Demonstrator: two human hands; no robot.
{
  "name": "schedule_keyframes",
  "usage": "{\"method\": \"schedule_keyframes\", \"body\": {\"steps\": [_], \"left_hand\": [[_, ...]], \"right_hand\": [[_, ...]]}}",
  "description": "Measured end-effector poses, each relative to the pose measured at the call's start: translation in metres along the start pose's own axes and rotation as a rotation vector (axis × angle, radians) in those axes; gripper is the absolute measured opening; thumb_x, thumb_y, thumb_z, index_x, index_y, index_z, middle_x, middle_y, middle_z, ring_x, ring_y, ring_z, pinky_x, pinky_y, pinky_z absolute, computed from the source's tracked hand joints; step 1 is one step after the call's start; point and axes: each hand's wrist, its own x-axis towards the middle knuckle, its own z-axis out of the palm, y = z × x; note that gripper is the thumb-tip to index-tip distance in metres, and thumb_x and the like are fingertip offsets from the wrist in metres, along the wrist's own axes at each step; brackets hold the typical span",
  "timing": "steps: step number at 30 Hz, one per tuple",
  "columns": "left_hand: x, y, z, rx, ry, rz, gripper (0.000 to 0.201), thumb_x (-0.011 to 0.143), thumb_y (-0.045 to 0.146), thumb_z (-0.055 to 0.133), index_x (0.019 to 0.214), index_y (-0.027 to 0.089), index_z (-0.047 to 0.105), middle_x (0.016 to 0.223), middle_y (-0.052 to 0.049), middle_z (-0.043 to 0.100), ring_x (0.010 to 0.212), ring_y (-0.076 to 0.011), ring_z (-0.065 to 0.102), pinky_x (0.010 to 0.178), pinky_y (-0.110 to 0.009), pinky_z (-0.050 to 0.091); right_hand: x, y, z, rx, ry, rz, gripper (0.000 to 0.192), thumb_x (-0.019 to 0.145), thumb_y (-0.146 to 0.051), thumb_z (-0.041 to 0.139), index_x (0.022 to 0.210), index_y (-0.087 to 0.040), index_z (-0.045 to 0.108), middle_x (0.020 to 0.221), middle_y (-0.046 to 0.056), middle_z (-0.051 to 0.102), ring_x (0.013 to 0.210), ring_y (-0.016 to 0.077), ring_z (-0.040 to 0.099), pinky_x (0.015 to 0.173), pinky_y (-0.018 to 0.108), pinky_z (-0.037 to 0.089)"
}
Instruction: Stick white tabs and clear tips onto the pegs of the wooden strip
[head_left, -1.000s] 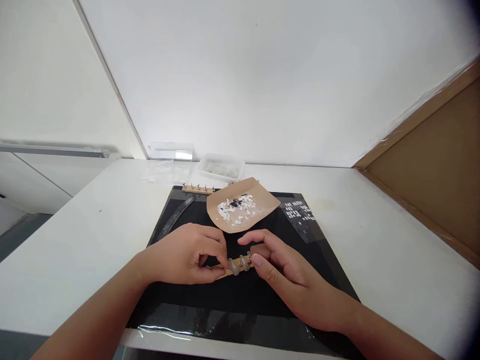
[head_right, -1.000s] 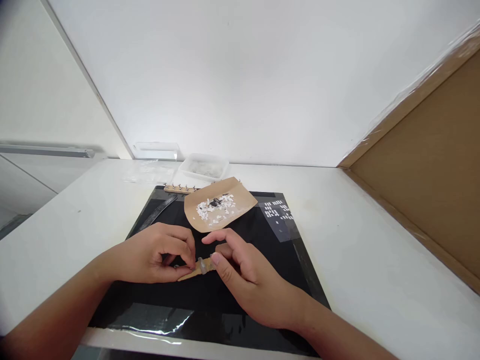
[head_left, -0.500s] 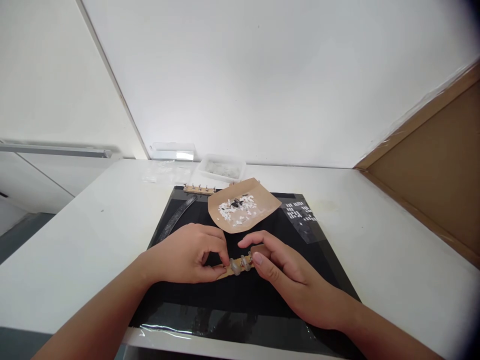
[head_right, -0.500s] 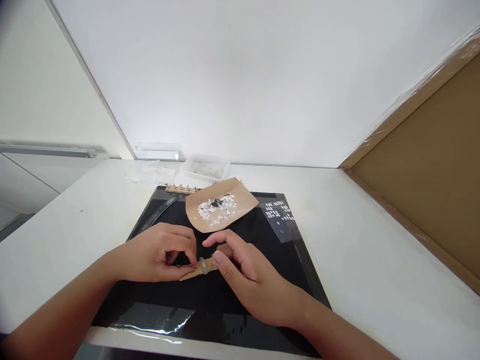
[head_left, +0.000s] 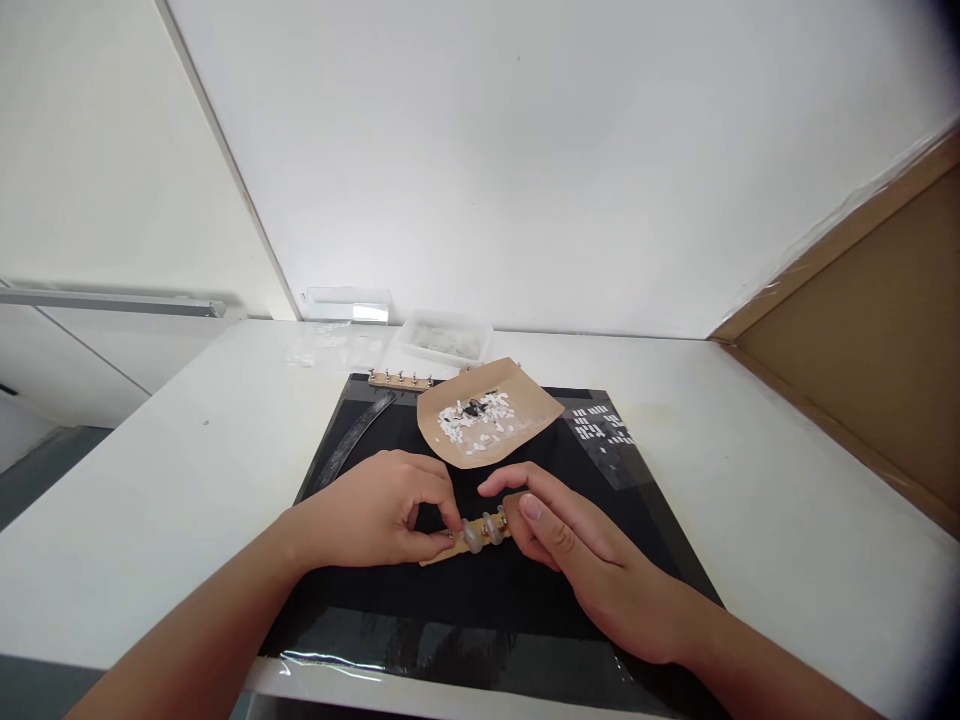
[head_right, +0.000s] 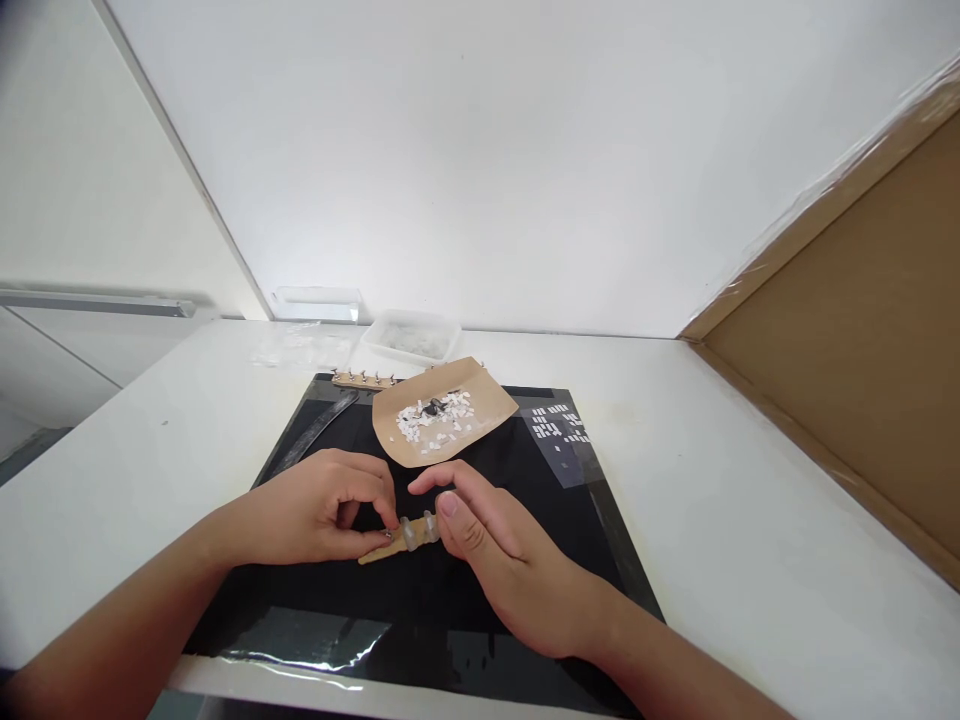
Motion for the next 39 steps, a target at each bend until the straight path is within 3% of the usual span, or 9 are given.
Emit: {"method": "schedule_keyframes", "body": {"steps": [27, 34, 39], "left_hand": [[0.0004, 0.0041, 0.0005, 0.011, -0.019, -0.052, 0.011, 0.087, 0.024, 0.078, 0.097, 0.022, 0.081, 0.090, 0.000, 0.070, 0.062, -0.0072, 0.059, 0.058, -0.020, 0.046], [-0.0011, 0.0001, -0.0026, -0.013, -0.088, -0.083, 0.038, 0.077, 0.040, 0.093, 0.106, 0.022, 0.076, 0.102, 0.000, 0.071, 0.064, -0.0084, 0.061, 0.061, -0.021, 0.048], [0.0010, 0.0012, -0.0023, 0.055, -0.122, -0.125, 0.039, 0.073, 0.037, 0.094, 0.099, 0.023, 0.070, 0.092, 0.004, 0.073, 0.066, -0.0110, 0.061, 0.060, -0.022, 0.043]], "right_hand": [[-0.0007, 0.0009, -0.0007, -0.011, -0.007, -0.001, 0.042, 0.112, -0.062, 0.037, 0.133, -0.030, 0.055, 0.076, -0.005, 0.042, 0.069, 0.0140, 0.036, 0.065, 0.029, 0.034], [-0.0002, -0.0015, -0.0009, -0.001, -0.015, -0.009, 0.042, 0.112, -0.062, 0.038, 0.131, -0.029, 0.055, 0.074, -0.006, 0.042, 0.067, 0.0137, 0.036, 0.064, 0.029, 0.034], [-0.0005, -0.0022, -0.0008, -0.015, -0.002, -0.005, 0.042, 0.112, -0.061, 0.039, 0.130, -0.029, 0.056, 0.075, -0.005, 0.043, 0.068, 0.0135, 0.037, 0.065, 0.028, 0.035]]}}
